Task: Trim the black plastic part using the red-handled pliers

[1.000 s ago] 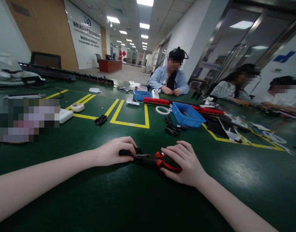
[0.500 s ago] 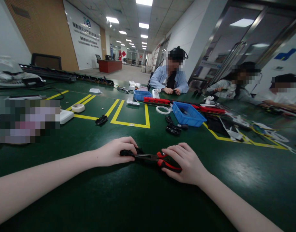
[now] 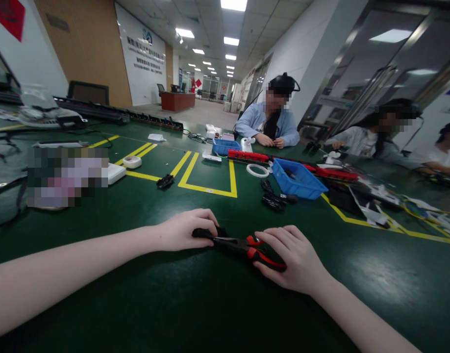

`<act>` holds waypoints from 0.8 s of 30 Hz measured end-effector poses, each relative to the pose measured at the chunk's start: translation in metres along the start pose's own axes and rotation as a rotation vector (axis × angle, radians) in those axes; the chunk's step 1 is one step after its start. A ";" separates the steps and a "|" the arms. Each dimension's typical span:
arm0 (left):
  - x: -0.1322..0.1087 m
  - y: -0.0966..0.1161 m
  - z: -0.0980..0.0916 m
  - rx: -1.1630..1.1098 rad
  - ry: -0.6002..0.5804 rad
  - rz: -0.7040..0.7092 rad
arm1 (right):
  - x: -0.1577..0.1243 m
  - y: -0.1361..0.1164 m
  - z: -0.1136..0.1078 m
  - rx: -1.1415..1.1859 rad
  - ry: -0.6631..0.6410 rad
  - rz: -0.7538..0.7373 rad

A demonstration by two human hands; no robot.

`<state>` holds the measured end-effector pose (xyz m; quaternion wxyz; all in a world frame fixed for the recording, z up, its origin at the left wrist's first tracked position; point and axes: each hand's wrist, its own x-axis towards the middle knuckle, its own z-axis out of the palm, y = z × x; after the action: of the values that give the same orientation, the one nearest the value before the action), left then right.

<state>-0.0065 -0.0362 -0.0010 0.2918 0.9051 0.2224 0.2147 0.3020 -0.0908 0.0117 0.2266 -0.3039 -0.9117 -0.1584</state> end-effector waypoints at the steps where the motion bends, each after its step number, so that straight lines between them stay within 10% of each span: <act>1: 0.000 0.001 0.000 0.001 0.003 0.001 | 0.000 0.000 0.000 0.001 0.001 0.000; 24: -0.001 0.001 0.000 0.040 0.008 0.003 | -0.001 0.006 -0.001 0.015 -0.040 0.008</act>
<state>-0.0072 -0.0377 -0.0002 0.2724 0.9103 0.2264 0.2142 0.3066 -0.0877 0.0133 0.2112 -0.3091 -0.9159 -0.1446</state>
